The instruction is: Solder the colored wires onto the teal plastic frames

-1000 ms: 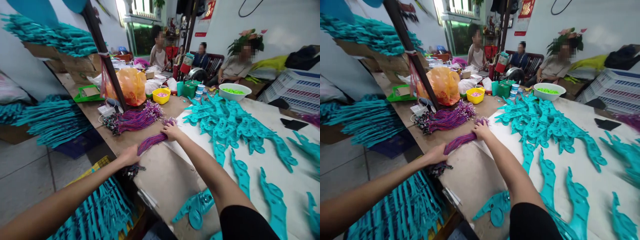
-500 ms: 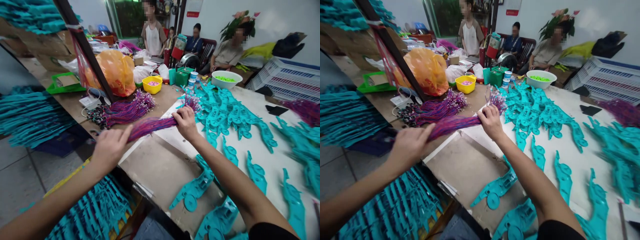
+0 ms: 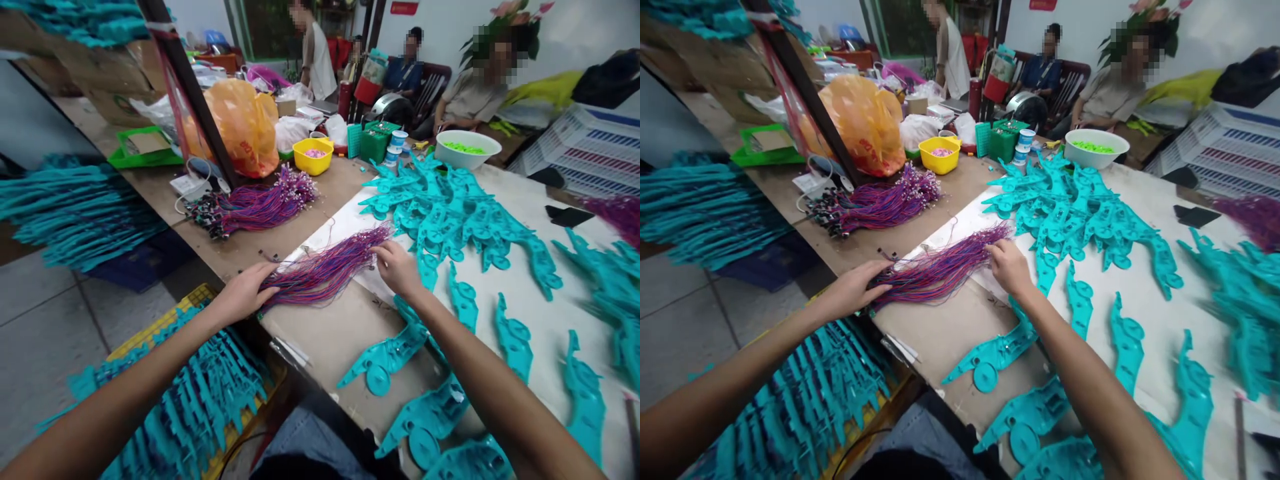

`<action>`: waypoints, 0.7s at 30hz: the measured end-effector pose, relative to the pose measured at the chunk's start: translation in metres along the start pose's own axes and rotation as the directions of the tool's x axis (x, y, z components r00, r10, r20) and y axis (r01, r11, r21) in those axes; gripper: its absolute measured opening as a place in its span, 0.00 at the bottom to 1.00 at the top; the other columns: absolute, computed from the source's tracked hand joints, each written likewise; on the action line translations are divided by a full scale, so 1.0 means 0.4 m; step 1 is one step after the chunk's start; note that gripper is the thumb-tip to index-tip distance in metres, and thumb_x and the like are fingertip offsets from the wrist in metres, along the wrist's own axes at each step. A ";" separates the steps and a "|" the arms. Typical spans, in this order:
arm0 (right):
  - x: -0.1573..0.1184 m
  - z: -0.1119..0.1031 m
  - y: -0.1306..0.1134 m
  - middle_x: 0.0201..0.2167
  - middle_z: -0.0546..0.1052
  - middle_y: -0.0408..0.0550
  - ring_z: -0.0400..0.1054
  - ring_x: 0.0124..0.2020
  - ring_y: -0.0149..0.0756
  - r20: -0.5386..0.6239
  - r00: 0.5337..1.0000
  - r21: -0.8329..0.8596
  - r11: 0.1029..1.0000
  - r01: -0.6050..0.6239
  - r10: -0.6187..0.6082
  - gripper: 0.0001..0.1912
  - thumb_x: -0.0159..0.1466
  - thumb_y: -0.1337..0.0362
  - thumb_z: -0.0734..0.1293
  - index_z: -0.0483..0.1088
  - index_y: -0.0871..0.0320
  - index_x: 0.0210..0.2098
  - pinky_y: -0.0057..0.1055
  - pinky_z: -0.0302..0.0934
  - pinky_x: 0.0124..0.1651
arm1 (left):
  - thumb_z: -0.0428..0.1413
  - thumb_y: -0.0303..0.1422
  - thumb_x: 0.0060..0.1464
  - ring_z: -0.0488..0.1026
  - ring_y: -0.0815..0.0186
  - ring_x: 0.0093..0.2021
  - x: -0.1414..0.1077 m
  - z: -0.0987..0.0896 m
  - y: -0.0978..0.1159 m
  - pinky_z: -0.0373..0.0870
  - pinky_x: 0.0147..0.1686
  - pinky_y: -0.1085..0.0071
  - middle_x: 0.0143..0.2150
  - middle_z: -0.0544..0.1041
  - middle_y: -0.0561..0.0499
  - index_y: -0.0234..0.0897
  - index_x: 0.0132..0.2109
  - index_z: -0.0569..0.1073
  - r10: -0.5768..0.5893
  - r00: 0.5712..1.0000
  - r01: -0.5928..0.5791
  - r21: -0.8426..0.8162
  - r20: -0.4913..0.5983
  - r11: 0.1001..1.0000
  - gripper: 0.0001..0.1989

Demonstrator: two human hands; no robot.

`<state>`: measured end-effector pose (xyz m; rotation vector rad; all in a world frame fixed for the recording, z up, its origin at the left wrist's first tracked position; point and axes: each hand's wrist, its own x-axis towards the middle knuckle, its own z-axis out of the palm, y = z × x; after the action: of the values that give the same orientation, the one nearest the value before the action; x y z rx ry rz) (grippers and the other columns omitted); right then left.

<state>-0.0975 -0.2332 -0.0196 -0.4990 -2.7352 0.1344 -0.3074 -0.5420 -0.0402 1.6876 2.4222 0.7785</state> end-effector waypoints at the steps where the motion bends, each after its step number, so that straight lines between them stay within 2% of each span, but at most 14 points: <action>1: 0.004 0.011 -0.011 0.40 0.78 0.52 0.71 0.41 0.40 0.050 0.999 0.032 0.999 -0.012 0.010 0.15 0.63 0.70 0.60 0.76 0.58 0.44 0.34 0.64 0.45 | 0.50 0.40 0.59 0.70 0.56 0.55 0.002 -0.003 -0.004 0.66 0.56 0.59 0.56 0.73 0.40 0.34 0.57 0.68 -0.032 0.999 0.032 -0.061 -0.002 0.998 0.23; 4: 0.021 0.029 -0.036 0.37 0.79 0.48 0.72 0.36 0.36 0.079 0.996 0.071 0.997 -0.043 0.037 0.14 0.64 0.69 0.60 0.77 0.57 0.42 0.29 0.64 0.41 | 0.49 0.39 0.58 0.72 0.57 0.53 0.018 -0.022 -0.024 0.68 0.54 0.60 0.53 0.74 0.41 0.34 0.56 0.70 -0.124 0.989 0.113 -0.127 -0.085 0.986 0.22; 6: 0.048 0.027 -0.051 0.41 0.79 0.51 0.71 0.40 0.38 0.040 0.997 0.075 0.995 -0.063 0.060 0.17 0.66 0.68 0.57 0.75 0.59 0.46 0.31 0.63 0.45 | 0.50 0.36 0.57 0.70 0.56 0.54 0.049 -0.038 -0.042 0.65 0.56 0.60 0.54 0.74 0.40 0.32 0.55 0.71 -0.109 0.986 0.102 -0.063 -0.125 0.993 0.21; 7: 0.069 0.026 -0.061 0.43 0.78 0.52 0.70 0.43 0.39 0.039 0.998 0.067 0.996 -0.057 0.054 0.18 0.67 0.68 0.56 0.74 0.59 0.47 0.33 0.62 0.47 | 0.50 0.36 0.57 0.69 0.56 0.56 0.069 -0.044 -0.051 0.64 0.58 0.60 0.54 0.74 0.40 0.32 0.54 0.72 -0.078 0.991 0.077 -0.016 -0.107 0.997 0.20; 9: 0.120 0.030 -0.089 0.45 0.77 0.53 0.67 0.48 0.43 0.113 0.994 0.039 0.999 0.000 -0.005 0.17 0.67 0.67 0.57 0.75 0.59 0.47 0.37 0.59 0.52 | 0.52 0.35 0.55 0.69 0.55 0.55 0.111 -0.047 -0.069 0.62 0.58 0.60 0.52 0.76 0.40 0.32 0.51 0.74 -0.018 0.999 0.016 0.060 0.027 0.998 0.19; 12: 0.200 0.065 -0.143 0.48 0.76 0.52 0.61 0.53 0.47 0.289 0.951 0.020 0.994 0.110 -0.111 0.16 0.65 0.69 0.59 0.77 0.56 0.45 0.40 0.55 0.55 | 0.54 0.36 0.53 0.74 0.56 0.47 0.157 -0.038 -0.088 0.66 0.51 0.63 0.44 0.79 0.43 0.36 0.44 0.78 -0.031 0.956 -0.003 0.118 0.290 0.993 0.14; 14: 0.241 0.100 -0.178 0.53 0.74 0.50 0.59 0.55 0.47 0.350 0.927 0.038 0.991 0.130 -0.136 0.18 0.63 0.71 0.60 0.76 0.54 0.47 0.41 0.55 0.55 | 0.54 0.37 0.53 0.75 0.57 0.43 0.167 -0.034 -0.096 0.67 0.45 0.66 0.40 0.80 0.45 0.38 0.37 0.79 -0.096 0.935 0.048 0.148 0.340 0.988 0.11; 17: 0.275 0.142 -0.213 0.55 0.72 0.48 0.59 0.56 0.49 0.427 0.892 0.066 0.988 0.137 -0.152 0.19 0.62 0.71 0.61 0.75 0.51 0.49 0.44 0.56 0.54 | 0.50 0.38 0.56 0.76 0.60 0.36 0.163 -0.041 -0.106 0.66 0.36 0.70 0.34 0.80 0.46 0.38 0.34 0.76 -0.199 0.948 0.181 0.093 0.248 0.979 0.12; 19: 0.285 0.155 -0.223 0.53 0.74 0.47 0.60 0.56 0.49 0.472 0.866 0.087 0.986 0.142 -0.166 0.17 0.61 0.70 0.62 0.76 0.49 0.45 0.45 0.57 0.53 | 0.46 0.38 0.58 0.75 0.63 0.30 0.161 -0.053 -0.112 0.65 0.32 0.72 0.31 0.80 0.48 0.36 0.37 0.75 -0.258 0.951 0.265 -0.018 0.170 0.964 0.15; 21: 0.290 0.156 -0.227 0.50 0.76 0.46 0.62 0.54 0.48 0.499 0.849 0.108 0.984 0.139 -0.174 0.13 0.61 0.67 0.64 0.78 0.48 0.41 0.43 0.58 0.53 | 0.45 0.39 0.59 0.74 0.65 0.29 0.162 -0.059 -0.115 0.64 0.30 0.74 0.30 0.79 0.49 0.35 0.41 0.75 -0.265 0.951 0.282 -0.092 0.160 0.955 0.17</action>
<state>-0.2509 -0.2782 -0.0259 -0.2380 -3.2590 0.3641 -0.3799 -0.5041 -0.0267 1.2821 2.3899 0.7106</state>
